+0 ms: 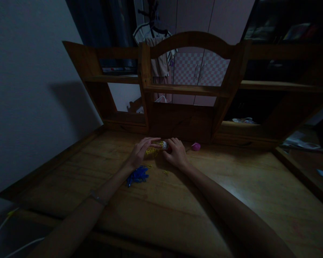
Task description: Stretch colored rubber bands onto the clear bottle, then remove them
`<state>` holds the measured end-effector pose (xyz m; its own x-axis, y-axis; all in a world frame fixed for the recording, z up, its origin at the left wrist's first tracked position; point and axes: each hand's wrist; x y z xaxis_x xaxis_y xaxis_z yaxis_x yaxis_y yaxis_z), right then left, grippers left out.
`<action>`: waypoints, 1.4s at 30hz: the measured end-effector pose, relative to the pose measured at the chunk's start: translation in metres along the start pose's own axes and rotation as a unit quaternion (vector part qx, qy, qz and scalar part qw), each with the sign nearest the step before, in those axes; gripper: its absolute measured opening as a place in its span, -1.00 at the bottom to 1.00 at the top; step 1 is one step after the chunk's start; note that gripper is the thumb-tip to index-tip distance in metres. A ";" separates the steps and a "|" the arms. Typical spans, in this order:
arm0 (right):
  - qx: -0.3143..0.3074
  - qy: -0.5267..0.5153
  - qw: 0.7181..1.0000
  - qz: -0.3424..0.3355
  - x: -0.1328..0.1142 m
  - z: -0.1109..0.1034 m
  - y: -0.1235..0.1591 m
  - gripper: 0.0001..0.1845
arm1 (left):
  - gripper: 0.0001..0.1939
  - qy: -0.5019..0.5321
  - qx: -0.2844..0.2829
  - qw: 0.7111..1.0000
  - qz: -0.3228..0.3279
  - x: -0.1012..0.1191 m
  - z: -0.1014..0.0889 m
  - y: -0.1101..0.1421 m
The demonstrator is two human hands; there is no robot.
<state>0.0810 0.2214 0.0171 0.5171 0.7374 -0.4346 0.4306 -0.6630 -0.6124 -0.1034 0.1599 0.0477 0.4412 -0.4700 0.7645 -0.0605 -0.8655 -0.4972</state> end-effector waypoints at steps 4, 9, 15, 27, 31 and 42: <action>0.011 -0.009 1.000 0.004 0.001 0.001 0.000 -0.66 | -0.52 0.001 0.049 0.999 -0.001 0.000 -0.002 0.001; 0.029 -0.023 0.999 0.024 0.003 0.001 -0.001 -0.68 | -0.46 -0.028 0.122 0.992 -0.021 -0.010 -0.004 -0.002; 0.056 -0.040 0.996 0.049 0.005 0.002 -0.003 -0.68 | -0.54 -0.140 0.062 0.987 -0.048 -0.050 -0.002 -0.010; 0.068 -0.042 0.996 0.047 0.007 0.005 -0.003 -0.68 | -0.60 -0.258 -0.108 0.959 0.034 -0.073 0.004 -0.010; 0.067 -0.042 0.996 0.045 0.008 0.005 -0.002 -0.69 | -0.62 -0.273 -0.087 0.958 0.023 -0.068 0.002 -0.012; 0.057 -0.035 0.997 0.046 0.007 0.005 -0.002 -0.67 | -0.57 -0.283 -0.126 0.950 0.031 -0.084 0.009 -0.008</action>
<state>0.0799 0.2291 0.0119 0.4969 0.6832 -0.5351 0.2945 -0.7127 -0.6366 -0.1316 0.2079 -0.0163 0.8368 -0.4142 0.3582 -0.2829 -0.8871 -0.3648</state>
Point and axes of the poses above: each hand's wrist, its own y-axis away from the middle knuckle, its own z-axis out of the palm, x = y × z, and after that the axes turned 5 degrees about -y, right-handed
